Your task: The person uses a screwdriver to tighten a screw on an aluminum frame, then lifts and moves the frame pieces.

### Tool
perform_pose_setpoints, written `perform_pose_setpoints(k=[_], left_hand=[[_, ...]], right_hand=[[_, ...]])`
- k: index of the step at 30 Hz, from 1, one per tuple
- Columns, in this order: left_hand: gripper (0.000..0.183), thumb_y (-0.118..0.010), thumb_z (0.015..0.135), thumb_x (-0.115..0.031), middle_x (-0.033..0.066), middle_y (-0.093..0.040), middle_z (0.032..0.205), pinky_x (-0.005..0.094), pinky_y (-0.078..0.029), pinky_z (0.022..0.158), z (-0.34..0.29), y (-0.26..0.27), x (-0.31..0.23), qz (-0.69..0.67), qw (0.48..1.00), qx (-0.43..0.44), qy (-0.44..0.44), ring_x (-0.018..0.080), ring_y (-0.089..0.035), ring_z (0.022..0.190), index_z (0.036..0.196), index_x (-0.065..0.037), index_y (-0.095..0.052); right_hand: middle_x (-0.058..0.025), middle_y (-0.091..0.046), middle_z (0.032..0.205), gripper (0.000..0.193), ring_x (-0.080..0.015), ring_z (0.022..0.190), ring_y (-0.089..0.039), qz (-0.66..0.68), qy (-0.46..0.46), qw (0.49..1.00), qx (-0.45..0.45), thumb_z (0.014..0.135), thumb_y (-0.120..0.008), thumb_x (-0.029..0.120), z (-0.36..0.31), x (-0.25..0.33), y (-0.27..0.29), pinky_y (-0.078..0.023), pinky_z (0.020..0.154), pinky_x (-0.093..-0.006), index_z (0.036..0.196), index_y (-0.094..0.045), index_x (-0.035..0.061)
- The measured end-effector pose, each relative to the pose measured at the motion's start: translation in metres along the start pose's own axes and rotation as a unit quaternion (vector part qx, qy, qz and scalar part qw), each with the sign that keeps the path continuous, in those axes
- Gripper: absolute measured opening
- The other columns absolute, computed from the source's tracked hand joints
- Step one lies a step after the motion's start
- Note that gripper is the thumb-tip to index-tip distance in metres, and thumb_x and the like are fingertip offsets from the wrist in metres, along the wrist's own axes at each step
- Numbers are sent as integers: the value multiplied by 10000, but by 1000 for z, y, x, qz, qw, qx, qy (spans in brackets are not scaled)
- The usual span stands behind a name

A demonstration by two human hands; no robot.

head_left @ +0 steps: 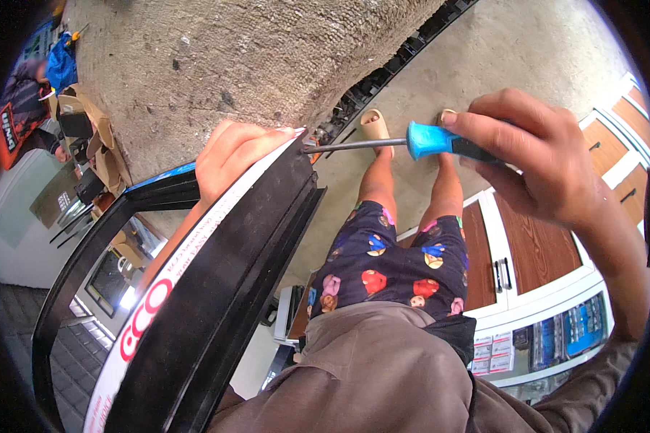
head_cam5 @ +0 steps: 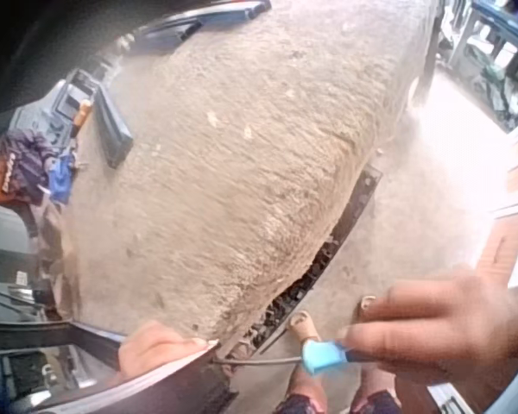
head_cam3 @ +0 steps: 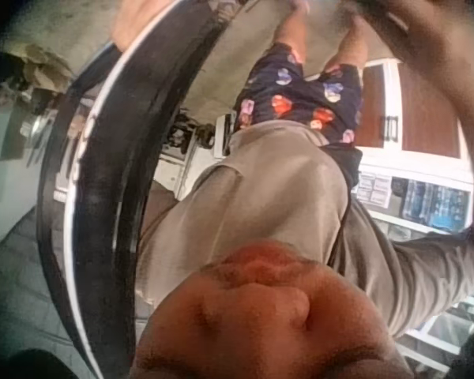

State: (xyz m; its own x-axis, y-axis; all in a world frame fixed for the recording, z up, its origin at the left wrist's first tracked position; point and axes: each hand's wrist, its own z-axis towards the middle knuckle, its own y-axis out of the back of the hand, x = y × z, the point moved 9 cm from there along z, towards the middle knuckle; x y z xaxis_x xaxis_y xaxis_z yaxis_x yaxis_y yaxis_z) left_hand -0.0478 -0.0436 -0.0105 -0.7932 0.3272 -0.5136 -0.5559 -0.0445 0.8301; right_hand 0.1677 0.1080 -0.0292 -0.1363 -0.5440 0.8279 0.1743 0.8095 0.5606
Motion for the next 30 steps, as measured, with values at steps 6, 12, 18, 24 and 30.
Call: perform_pose_setpoints(k=[6, 12, 18, 24, 30], left_hand=[[324, -828, 731, -119, 103, -780, 920, 334, -512, 627, 7, 13, -7, 32, 997, -17, 72, 233, -687, 724, 1032, -2, -791], [312, -821, 732, -137, 98, -776, 914, 329, -511, 631, 5, 1, -3, -4, 995, -6, 96, 228, -686, 724, 1014, -7, -798], [292, -827, 768, -162, 78, -762, 895, 319, -508, 636, 17, 3, -24, -6, 997, 21, 80, 214, -675, 727, 1026, -29, -801], [268, -825, 811, -188, 75, -774, 915, 326, -507, 639, 28, -1, -31, -7, 996, 42, 84, 210, -676, 730, 1032, -39, -798], [292, -802, 843, -179, 83, -774, 977, 342, -526, 702, 27, -6, -35, -1, 995, 70, 76, 228, -706, 797, 1103, -49, -778]], right_hand=[[-108, -676, 981, 564, -226, 688, -602, -176, 187, 966, -34, 798, -880, 207, 5, 28, 6, -452, 580, -359, 1317, -734, 41], [-117, -674, 958, 567, -215, 631, -580, -176, 126, 976, -11, 764, -900, 222, -1, 31, 2, -429, 542, -361, 1276, -741, 34], [-75, -659, 757, 356, -176, 664, -635, 283, -286, 909, 114, 943, -829, 299, -34, -21, -33, -454, 557, -344, 1065, -774, -31], [-35, -704, 841, 276, -149, 799, -663, 448, -464, 727, 238, 919, -851, 251, -60, -47, -58, -505, 701, -321, 958, -731, 5], [-139, -698, 960, 368, -315, 854, -699, 251, -164, 954, 14, 809, -884, 104, -40, -30, -15, -538, 752, -374, 1116, -714, -5]])
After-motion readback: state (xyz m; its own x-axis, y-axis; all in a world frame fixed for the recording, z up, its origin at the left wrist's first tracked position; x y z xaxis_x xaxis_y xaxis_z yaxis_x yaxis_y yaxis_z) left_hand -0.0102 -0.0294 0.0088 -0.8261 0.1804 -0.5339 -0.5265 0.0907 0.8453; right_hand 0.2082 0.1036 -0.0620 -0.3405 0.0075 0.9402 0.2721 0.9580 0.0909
